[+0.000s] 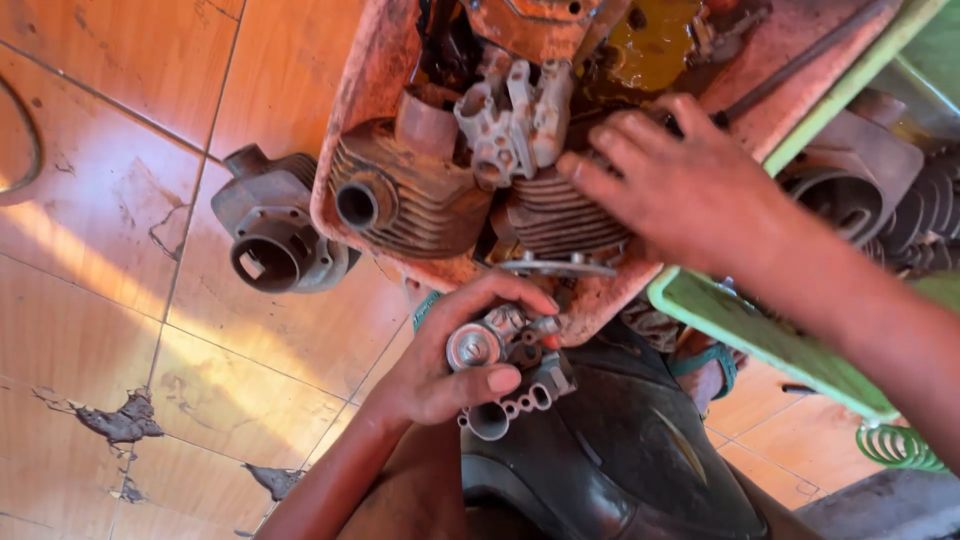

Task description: Inspecting and sorting various motorcycle engine components like carburetors and cylinder heads from storage bins.

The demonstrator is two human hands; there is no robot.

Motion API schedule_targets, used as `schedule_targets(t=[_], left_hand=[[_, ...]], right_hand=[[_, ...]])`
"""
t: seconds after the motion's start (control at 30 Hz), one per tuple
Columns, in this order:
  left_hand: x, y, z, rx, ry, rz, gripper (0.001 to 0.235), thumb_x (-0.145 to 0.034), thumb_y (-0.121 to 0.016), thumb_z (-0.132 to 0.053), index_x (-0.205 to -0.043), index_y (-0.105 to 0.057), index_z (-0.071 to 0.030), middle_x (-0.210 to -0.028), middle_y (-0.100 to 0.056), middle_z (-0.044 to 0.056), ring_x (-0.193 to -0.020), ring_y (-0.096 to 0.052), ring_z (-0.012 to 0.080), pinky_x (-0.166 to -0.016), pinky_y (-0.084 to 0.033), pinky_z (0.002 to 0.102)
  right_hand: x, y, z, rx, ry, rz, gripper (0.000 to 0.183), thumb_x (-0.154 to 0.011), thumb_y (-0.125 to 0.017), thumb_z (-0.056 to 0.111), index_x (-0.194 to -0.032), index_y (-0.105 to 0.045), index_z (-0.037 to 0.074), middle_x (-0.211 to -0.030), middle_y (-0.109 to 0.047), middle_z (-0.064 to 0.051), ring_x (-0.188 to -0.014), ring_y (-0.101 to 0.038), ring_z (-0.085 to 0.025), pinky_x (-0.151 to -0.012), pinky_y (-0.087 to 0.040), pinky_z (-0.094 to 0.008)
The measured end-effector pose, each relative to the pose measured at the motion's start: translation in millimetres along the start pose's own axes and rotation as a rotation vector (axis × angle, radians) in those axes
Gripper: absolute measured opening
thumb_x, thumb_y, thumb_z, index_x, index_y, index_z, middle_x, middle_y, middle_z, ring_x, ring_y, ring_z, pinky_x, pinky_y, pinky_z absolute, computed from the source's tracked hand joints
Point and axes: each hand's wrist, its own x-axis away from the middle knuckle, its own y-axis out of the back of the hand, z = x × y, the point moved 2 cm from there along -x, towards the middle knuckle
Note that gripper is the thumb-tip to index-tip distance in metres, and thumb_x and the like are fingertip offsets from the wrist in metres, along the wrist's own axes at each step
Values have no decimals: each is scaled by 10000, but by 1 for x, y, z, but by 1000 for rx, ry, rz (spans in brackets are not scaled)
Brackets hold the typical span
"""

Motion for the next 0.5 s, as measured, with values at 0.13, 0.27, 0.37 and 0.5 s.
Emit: schedule_targets(t=[0.13,0.27,0.37,0.5], left_hand=[[8,-10,-1,35,-8,-17,635,-891,-709,-586,-1227,-591,-61,-1060,-690,109,-1001,-689,182,-860,-535,290],[16,-14,8,97,29,-39,682,-859,-748,-585,-1212,-587,-24,-1149,-608,88,-1043,-719,216,-919,-567,311],[17,-18,16,107,9,-36,697,-844,-776,-571,-1224,-595,-16,-1101,-681,116,-1015,-723,190,-894,-599,312],[15,-24,19,65,0,-7,627,-885,-759,-552,-1200,-589,-37,-1140,-601,101,-1016,-718,233,-910,-591,355]], right_hand=[[-2,-25,-6,-162,79,-137,1168,-527,-841,590,-1534,-419,176,-1458,-526,-145,-1322,-509,-311,-976,-431,-508],[-3,-20,-4,-249,8,24,1086,-578,-874,540,-1507,-416,218,-1483,-484,-177,-1370,-448,-348,-1084,-405,-603],[0,-21,-8,-248,80,-243,998,-495,-836,533,-1390,-544,200,-1280,-594,-119,-1178,-554,-315,-786,-465,-521],[-5,-20,-13,-458,1,-68,1010,-531,-938,393,-1435,-520,228,-1369,-541,-120,-1266,-509,-350,-951,-422,-711]])
